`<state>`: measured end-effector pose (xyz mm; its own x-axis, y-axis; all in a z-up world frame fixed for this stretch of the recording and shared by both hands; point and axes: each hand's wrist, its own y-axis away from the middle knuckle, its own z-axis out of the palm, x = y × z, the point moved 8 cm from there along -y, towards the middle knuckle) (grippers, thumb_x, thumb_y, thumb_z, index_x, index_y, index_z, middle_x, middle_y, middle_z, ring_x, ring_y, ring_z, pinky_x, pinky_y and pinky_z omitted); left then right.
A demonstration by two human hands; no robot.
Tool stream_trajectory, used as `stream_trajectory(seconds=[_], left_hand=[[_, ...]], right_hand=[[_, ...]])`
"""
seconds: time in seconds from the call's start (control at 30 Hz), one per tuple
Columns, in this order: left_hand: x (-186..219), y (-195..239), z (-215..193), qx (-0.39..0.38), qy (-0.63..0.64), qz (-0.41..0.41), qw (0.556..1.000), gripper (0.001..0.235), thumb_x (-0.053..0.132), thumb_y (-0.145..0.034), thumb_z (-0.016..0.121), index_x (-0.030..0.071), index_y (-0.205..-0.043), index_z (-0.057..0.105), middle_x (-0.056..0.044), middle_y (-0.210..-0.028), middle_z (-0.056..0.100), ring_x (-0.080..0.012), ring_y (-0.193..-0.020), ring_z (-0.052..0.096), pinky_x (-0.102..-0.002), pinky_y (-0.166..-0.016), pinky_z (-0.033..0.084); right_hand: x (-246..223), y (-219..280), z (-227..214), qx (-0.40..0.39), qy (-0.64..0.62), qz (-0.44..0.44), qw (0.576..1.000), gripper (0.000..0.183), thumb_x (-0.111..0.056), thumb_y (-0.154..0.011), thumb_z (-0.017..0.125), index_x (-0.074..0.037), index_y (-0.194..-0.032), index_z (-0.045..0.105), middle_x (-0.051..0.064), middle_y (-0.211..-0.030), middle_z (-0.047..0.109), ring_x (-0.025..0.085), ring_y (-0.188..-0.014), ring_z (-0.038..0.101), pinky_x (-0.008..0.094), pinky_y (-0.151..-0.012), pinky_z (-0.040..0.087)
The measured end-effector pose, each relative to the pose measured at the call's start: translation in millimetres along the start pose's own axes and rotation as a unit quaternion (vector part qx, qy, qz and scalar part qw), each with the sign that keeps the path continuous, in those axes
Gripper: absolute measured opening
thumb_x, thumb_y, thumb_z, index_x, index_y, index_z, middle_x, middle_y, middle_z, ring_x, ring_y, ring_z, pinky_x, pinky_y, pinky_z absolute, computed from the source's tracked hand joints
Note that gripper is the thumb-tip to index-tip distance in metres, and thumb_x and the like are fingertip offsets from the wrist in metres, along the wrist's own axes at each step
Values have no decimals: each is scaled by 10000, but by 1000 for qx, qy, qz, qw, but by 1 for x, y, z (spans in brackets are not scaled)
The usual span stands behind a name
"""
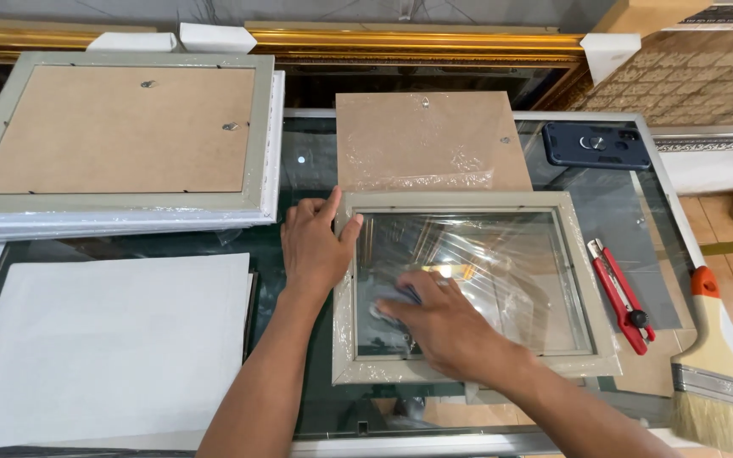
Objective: Cleaning the glass of a picture frame and then assembling the frame with a picture.
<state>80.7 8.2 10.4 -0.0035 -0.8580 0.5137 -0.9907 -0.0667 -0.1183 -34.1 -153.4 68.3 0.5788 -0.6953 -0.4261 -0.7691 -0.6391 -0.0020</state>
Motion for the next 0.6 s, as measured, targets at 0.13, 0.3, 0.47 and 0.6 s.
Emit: stream_trajectory(seconds=[0.13,0.3,0.47,0.6], left_hand=[[-2,0,5,-5,0,0,1000,585,439,-942,617,181,-1466,577,-72,-1184,578,-263,-1052,519,-440,-980,387],[-2,0,1,8,31,-5,999,551,431,-980,586,220,-1489,571,-78,-1249,611,-289,-1204,537,-454,-983,417],[-3,2,3,17,26,3,1000,551,442,-980,594,220,-1484,575,-80,-1226,606,-300,-1187,536,-466,-974,420],[-7,2,8,20,18,9,1000,564,464,-987,582,220,-1495,568,-63,-1233,602,-286,-1189,535,-466,-972,417]], right_hand=[[75,73,17,-16,116,85,990,445,-105,-919,552,-229,-1331,668,150,-1316,445,246,-1065,568,416,-854,515],[164,95,-20,142,205,314,916,452,-222,-891,604,-392,-1293,717,38,-1231,595,365,-971,714,438,-843,589],[89,2,10,168,207,167,949,464,-163,-857,552,-253,-1282,715,71,-1142,585,356,-810,724,446,-680,570],[-1,6,21,149,157,6,976,448,-126,-881,533,-181,-1285,717,131,-1154,591,408,-841,684,465,-678,512]])
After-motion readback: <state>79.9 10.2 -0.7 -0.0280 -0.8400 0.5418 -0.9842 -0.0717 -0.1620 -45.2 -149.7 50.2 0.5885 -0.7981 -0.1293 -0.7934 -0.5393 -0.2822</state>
